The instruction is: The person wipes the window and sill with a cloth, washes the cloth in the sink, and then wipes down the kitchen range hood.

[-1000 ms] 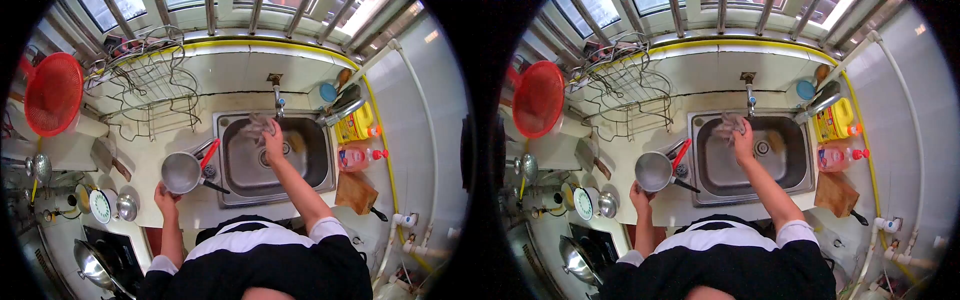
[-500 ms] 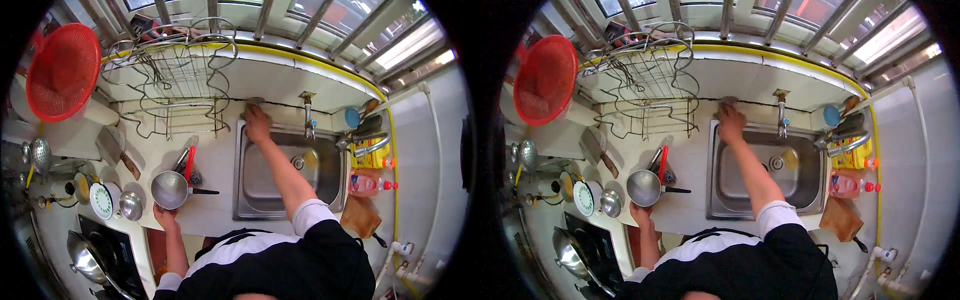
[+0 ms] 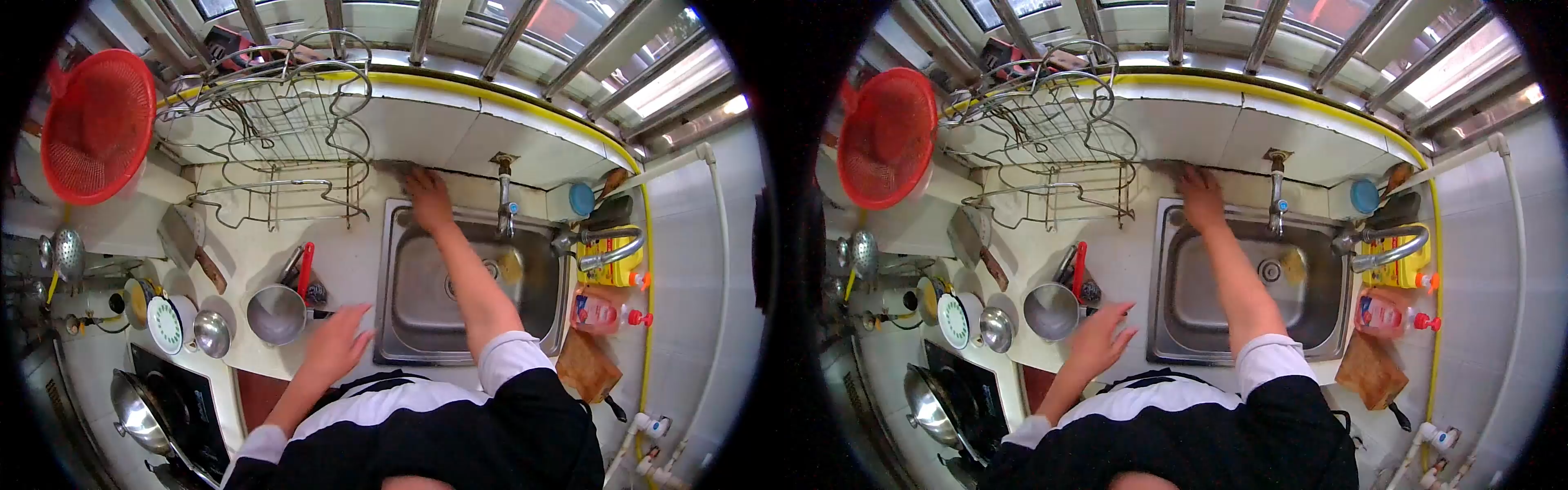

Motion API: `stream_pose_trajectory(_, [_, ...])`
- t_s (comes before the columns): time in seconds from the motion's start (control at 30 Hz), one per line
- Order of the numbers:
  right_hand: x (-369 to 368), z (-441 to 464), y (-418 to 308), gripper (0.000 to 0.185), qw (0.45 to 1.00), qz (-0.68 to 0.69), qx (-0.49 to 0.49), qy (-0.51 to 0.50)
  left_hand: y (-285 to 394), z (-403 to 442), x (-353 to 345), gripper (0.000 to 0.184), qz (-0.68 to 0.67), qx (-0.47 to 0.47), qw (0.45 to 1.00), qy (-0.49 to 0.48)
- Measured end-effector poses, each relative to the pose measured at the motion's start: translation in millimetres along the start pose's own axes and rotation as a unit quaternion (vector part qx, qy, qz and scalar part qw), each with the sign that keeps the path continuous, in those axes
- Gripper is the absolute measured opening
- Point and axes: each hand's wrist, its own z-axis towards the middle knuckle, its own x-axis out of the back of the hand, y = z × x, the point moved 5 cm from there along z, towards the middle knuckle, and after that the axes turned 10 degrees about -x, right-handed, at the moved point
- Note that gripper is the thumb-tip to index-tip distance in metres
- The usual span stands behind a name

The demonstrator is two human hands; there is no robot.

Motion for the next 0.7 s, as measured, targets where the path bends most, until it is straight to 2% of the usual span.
stream_pose_trajectory(0.03, [8,-5,9,0.042,0.999,0.026,-0.020,0.043,10,33,-8,0.049,-0.009,-0.048,0.998,-0.046])
stream_pose_trajectory(0.07, [14,-12,15,0.041,0.995,0.050,-0.040,0.083,6,59,-23,0.050,0.017,-0.081,0.997,-0.014])
stream_pose_trajectory(0.1, [8,-10,15,0.041,0.995,0.048,-0.037,0.081,-2,85,-40,0.051,0.044,-0.114,0.992,0.024])
stream_pose_trajectory(0.17, [-26,-3,1,0.043,0.999,0.043,-0.025,-0.022,-3,121,-52,0.055,0.086,-0.089,0.990,0.059])
stream_pose_trajectory(0.2, [10,-14,-32,0.042,0.989,0.086,-0.014,-0.117,-6,126,-59,0.055,0.086,-0.086,0.991,0.057])
stream_pose_trajectory(0.27, [-44,-36,-33,0.043,0.962,0.258,0.056,-0.075,-12,133,-61,0.061,0.127,-0.075,0.978,0.147])
stream_pose_trajectory(0.3, [-35,-50,-40,0.043,0.961,0.259,0.054,-0.077,-18,131,-69,0.061,0.126,-0.073,0.979,0.145])
stream_pose_trajectory(0.37, [-3,-71,-64,0.045,0.968,0.176,0.148,-0.101,-34,124,-80,0.065,0.115,-0.005,0.981,0.155])
stream_pose_trajectory(0.4, [-27,-67,-53,0.047,0.974,0.181,0.106,-0.088,-36,123,-83,0.065,0.113,-0.003,0.981,0.158])
stream_pose_trajectory(0.43, [-21,-54,-53,0.047,0.973,0.181,0.108,-0.090,-40,121,-86,0.067,0.113,0.012,0.984,0.139])
stream_pose_trajectory(0.53, [-4,-15,-58,0.044,0.989,-0.013,0.138,-0.042,-54,121,-95,0.070,0.120,0.022,0.985,0.123])
stream_pose_trajectory(0.7, [-17,29,-64,0.041,0.996,0.025,0.073,-0.034,-53,124,-81,0.074,0.088,0.000,0.983,0.159])
